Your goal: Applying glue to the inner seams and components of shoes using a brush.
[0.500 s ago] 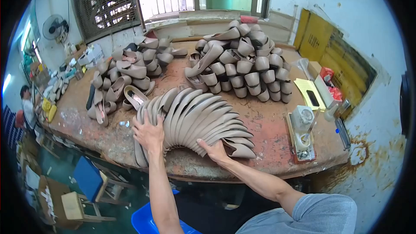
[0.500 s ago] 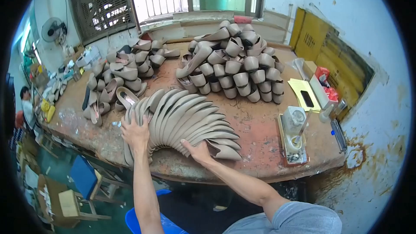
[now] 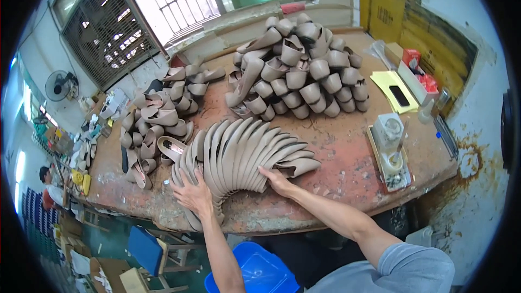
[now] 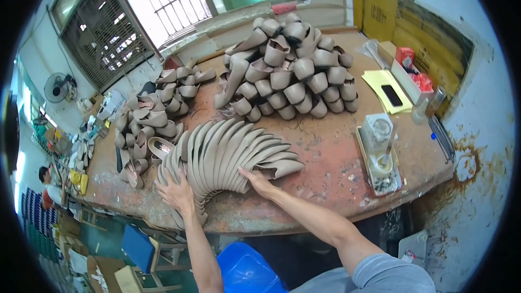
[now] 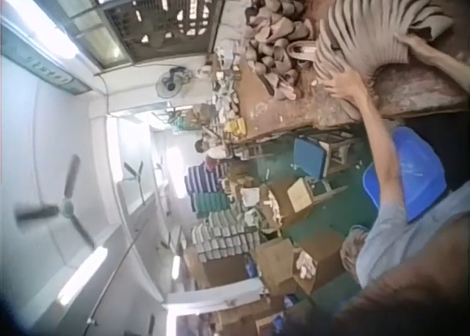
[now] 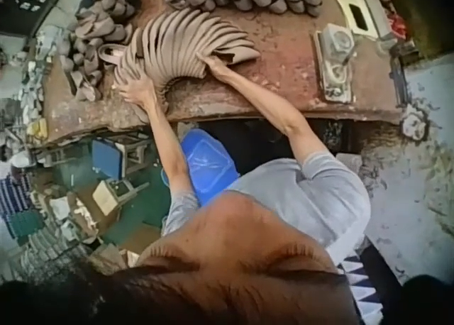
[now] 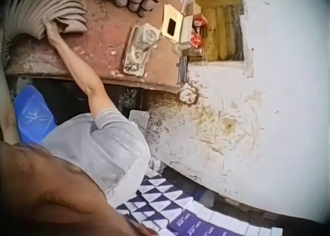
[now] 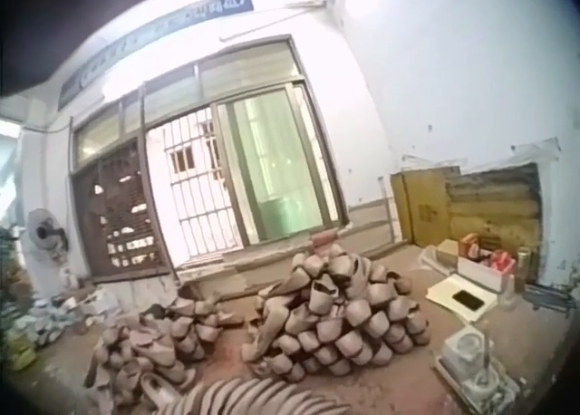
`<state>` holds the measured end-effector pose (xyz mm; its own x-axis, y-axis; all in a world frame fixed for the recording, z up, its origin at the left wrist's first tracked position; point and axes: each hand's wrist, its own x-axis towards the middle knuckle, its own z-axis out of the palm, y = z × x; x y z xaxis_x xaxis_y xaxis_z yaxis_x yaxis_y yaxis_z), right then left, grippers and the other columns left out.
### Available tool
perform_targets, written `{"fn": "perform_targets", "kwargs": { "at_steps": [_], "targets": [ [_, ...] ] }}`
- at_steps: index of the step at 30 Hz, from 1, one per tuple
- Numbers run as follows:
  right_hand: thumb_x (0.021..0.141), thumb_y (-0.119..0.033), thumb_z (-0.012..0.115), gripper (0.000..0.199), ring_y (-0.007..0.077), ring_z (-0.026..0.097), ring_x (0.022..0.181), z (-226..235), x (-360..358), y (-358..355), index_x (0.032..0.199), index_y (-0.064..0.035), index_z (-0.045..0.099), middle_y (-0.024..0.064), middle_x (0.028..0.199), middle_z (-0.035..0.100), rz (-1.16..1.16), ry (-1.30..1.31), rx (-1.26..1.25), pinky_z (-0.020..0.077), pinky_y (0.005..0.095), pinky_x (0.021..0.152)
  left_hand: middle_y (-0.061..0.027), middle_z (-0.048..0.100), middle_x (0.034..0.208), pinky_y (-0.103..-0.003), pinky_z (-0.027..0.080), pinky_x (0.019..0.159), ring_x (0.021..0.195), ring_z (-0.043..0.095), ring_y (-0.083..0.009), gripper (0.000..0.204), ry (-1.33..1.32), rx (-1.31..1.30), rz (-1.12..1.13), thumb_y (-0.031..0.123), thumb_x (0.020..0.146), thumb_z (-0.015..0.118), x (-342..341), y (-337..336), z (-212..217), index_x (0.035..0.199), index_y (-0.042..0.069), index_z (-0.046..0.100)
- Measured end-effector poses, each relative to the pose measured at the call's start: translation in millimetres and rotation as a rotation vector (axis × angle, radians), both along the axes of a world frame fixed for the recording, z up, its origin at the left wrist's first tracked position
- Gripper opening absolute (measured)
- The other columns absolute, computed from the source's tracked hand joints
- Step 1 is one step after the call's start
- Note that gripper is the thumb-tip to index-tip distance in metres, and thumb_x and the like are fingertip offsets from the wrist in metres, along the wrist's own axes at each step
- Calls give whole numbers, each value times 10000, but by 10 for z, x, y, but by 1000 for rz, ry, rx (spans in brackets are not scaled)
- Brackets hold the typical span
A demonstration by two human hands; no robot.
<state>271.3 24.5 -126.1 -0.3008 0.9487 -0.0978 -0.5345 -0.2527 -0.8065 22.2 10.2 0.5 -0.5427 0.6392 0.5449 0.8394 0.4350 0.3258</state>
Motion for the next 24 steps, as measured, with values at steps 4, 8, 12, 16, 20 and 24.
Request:
{"fn": "perform_targets", "kwargs": {
  "at_steps": [4, 8, 12, 16, 20, 24],
  "targets": [
    [1134, -540, 547, 688, 306, 776, 1031, 286, -19, -291, 1155, 130, 704, 331, 981, 759, -145, -737, 246, 543, 483, 944, -195, 426, 1711, -609, 438, 1159, 1498, 466, -445, 568, 47, 19, -54, 551, 1050, 647, -124, -49, -6, 1490, 200, 718],
    [1105, -531, 567, 733, 410, 683, 698, 492, 209, -436, 843, 149, 645, 374, 716, 594, -327, -964, 368, 543, 542, 735, -190, 407, 1730, -626, 409, 1186, 1529, 432, -448, 554, 90, 90, -127, 500, 1052, 656, -104, -24, -6, 1462, 135, 728],
    [1062, -475, 623, 680, 591, 736, 923, 721, 945, -718, 862, 165, 732, 430, 841, 682, -74, -1370, 374, 585, 630, 822, -279, 415, 1684, -638, 359, 1241, 1547, 398, -484, 526, 237, 301, -327, 267, 1049, 705, 84, -325, 257, 1502, 9, 635],
    [1032, -620, 663, 752, 517, 767, 974, 1239, 1528, -1150, 927, 114, 784, 366, 942, 759, 92, -1667, 479, 611, 568, 876, -271, 681, 1353, -498, 537, 1088, 1248, 670, -432, 343, -319, 149, -891, 80, 999, 695, 1019, -1022, 359, 1317, -47, 695],
    [1039, -590, 664, 706, 515, 766, 984, 1386, 1984, -1274, 985, 104, 782, 362, 963, 761, 120, -1562, 356, 602, 596, 883, -331, 423, 1631, -544, 411, 1250, 1520, 438, -501, 913, -402, -177, -1332, 423, 966, 814, 2171, -1503, -316, 1649, -17, 397],
    [1028, -582, 662, 698, 556, 758, 886, 1349, 2458, -1227, 913, 93, 796, 376, 855, 736, -4, -1589, 415, 619, 593, 826, -363, 239, 1738, -592, 404, 1256, 1567, 356, -576, 1050, -476, -367, -1172, 440, 912, 845, 2691, -1818, -591, 1730, 81, 293]
  ]
}}
